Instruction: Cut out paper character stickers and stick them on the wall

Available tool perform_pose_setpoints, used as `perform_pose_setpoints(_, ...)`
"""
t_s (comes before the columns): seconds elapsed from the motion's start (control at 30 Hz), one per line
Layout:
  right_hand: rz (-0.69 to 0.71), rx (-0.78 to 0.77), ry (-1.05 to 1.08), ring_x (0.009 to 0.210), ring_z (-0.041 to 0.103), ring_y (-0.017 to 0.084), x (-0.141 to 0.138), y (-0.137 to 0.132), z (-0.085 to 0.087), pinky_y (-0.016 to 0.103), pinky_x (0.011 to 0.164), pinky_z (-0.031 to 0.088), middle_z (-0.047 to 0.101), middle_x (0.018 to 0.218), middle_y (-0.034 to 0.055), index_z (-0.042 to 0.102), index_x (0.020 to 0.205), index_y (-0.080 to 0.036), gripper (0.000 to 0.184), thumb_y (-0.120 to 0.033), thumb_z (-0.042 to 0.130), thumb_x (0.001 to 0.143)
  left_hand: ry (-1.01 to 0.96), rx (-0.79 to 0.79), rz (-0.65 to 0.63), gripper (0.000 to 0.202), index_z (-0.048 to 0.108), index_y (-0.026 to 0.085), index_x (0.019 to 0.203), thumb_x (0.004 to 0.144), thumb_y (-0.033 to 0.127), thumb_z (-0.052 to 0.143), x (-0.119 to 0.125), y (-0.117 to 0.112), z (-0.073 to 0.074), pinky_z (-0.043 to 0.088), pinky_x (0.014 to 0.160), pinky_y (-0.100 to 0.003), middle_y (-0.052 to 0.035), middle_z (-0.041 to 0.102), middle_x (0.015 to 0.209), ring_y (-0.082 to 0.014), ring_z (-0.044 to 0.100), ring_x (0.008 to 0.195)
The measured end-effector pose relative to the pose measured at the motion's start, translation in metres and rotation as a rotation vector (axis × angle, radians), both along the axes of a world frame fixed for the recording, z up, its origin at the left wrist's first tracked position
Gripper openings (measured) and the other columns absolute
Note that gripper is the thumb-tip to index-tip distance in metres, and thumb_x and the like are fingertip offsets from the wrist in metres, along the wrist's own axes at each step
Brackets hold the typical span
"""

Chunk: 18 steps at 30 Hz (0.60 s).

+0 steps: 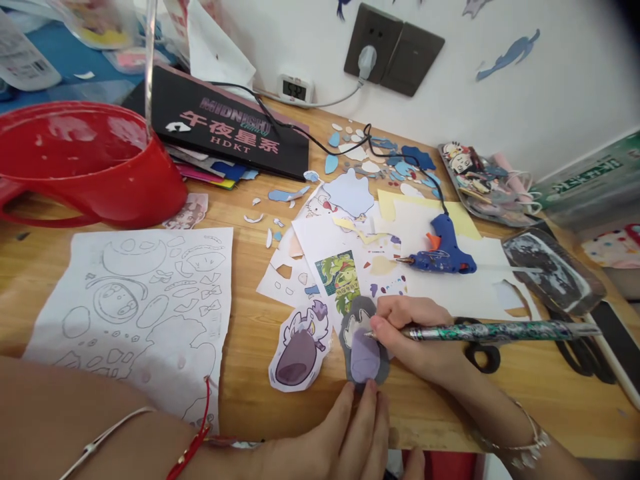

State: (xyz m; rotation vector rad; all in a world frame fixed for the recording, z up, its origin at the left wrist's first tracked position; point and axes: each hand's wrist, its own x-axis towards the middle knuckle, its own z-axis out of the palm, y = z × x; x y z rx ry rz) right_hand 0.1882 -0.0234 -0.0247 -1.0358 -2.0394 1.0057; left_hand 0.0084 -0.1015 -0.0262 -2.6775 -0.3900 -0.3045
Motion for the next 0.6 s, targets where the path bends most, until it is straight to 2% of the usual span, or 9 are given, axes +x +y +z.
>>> perform_pose_setpoints(0.1, -0.050, -0.006, 0.014, 0.046, 0.032, 0.006, -0.002, -0.001, -0.002, 0.022, 0.043, 0.025, 0.037, 0.051, -0.0057, 0.029, 0.054, -0.018, 0.034, -0.011, 0.052, 0.078, -0.003, -0.002, 0.010, 0.051, 0.037, 0.018, 0.132, 0.089, 0.010, 0.012, 0.002, -0.003, -0.006, 0.050, 0.085, -0.027, -0.0047, 0.059, 0.116, -0.0179, 0.056, 0.106)
perform_pose_setpoints(0.23, -0.135, -0.141, 0.105, 0.047, 0.035, 0.008, -0.001, 0.001, -0.004, 0.022, 0.044, 0.028, 0.039, 0.052, -0.0056, 0.033, 0.059, -0.020, 0.029, -0.017, 0.053, 0.080, -0.023, -0.049, 0.020, 0.046, 0.043, 0.019, 0.127, 0.090, 0.013, 0.017, 0.006, -0.003, -0.009, 0.050, 0.086, -0.031, -0.0039, 0.059, 0.113, -0.0195, 0.056, 0.104)
perform_pose_setpoints(0.33, -0.150, -0.213, 0.137, 0.044, 0.037, 0.008, 0.005, 0.004, -0.003, 0.020, 0.042, 0.030, 0.043, 0.053, -0.0063, 0.047, 0.076, -0.023, 0.009, -0.019, 0.053, 0.080, -0.072, -0.102, 0.020, 0.042, 0.049, 0.020, 0.122, 0.089, 0.014, 0.023, 0.009, 0.003, -0.005, 0.049, 0.087, -0.030, -0.0027, 0.060, 0.110, -0.0182, 0.056, 0.101)
perform_pose_setpoints(0.37, -0.131, -0.211, 0.137, 0.044, 0.038, 0.008, 0.007, 0.004, -0.002, 0.020, 0.042, 0.030, 0.046, 0.053, -0.0060, 0.051, 0.083, -0.024, 0.006, -0.018, 0.052, 0.081, -0.082, -0.125, -0.002, 0.043, 0.049, 0.019, 0.121, 0.089, 0.013, 0.023, 0.009, 0.005, -0.003, 0.049, 0.086, -0.029, -0.0028, 0.059, 0.110, -0.0176, 0.056, 0.100)
perform_pose_setpoints(0.43, -0.037, -0.171, 0.119, 0.047, 0.044, 0.010, 0.012, 0.005, 0.002, 0.022, 0.043, 0.034, 0.052, 0.056, -0.0037, 0.056, 0.086, -0.024, 0.013, -0.015, 0.048, 0.081, -0.082, -0.165, -0.050, 0.045, 0.050, 0.017, 0.120, 0.087, 0.009, 0.021, 0.008, 0.011, 0.003, 0.049, 0.085, -0.028, -0.0031, 0.057, 0.112, -0.0166, 0.054, 0.099)
perform_pose_setpoints(0.53, 0.137, -0.109, 0.083, 0.051, 0.050, 0.011, 0.016, 0.004, 0.010, 0.024, 0.048, 0.038, 0.056, 0.057, -0.0015, 0.055, 0.067, -0.022, 0.021, -0.011, 0.042, 0.079, -0.076, -0.189, -0.084, 0.048, 0.049, 0.017, 0.121, 0.086, 0.005, 0.019, 0.004, 0.016, 0.012, 0.048, 0.088, -0.027, -0.0016, 0.054, 0.118, -0.0151, 0.052, 0.101)
perform_pose_setpoints(0.6, 0.207, -0.136, 0.051, 0.048, 0.048, 0.011, 0.016, 0.003, 0.015, 0.025, 0.048, 0.037, 0.053, 0.052, -0.0019, 0.050, 0.059, -0.022, 0.025, -0.012, 0.039, 0.079, -0.089, -0.185, -0.093, 0.046, 0.050, 0.017, 0.121, 0.086, 0.006, 0.021, 0.002, 0.018, 0.015, 0.047, 0.090, -0.026, -0.0003, 0.054, 0.119, -0.0145, 0.050, 0.104)
